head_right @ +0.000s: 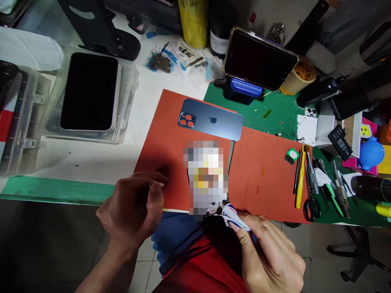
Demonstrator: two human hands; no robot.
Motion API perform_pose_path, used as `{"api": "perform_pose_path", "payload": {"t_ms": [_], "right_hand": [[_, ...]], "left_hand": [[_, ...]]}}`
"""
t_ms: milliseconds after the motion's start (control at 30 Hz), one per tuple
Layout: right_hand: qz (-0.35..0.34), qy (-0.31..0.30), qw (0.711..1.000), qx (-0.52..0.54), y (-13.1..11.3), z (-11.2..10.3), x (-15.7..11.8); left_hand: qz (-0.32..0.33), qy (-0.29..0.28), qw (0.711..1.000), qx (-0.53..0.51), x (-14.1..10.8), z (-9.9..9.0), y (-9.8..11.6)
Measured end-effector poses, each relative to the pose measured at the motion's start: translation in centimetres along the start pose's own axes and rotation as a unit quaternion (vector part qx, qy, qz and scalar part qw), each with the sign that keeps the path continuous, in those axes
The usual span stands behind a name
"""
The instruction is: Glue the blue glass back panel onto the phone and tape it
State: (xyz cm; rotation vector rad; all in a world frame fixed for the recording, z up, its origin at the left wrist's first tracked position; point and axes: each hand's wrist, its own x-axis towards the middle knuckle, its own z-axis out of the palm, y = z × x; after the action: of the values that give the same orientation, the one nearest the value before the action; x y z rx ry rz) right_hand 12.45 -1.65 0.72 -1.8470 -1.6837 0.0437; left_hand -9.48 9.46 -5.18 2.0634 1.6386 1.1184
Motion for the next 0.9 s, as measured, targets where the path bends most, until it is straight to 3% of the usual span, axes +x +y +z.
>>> {"api": "perform_pose_path", "payload": {"t_ms": [133,300,433,900], "right_hand": [[-0.007,-0.016,0.999,0.043,-0.2,0.0,0.0],[0.007,0.006,1.0,0.008,0.0,-0.1,-0.4],[0.001,-0.016,1.0,0.016,-0.1,-0.3,-0.6],[0.04,0.008,0.998,0.039,-1.3,0.3,0.0]], "left_hand": [[0.001,0.002,1.0,0.002,0.0,0.1,0.0],[-0.007,-0.005,1.0,0.002,0.0,-0.1,0.1],[-0.007,0.0,1.0,0.0,-0.1,-0.1,0.0],[-0.008,-0.003,1.0,0.007,0.0,0.0,0.2]]}}
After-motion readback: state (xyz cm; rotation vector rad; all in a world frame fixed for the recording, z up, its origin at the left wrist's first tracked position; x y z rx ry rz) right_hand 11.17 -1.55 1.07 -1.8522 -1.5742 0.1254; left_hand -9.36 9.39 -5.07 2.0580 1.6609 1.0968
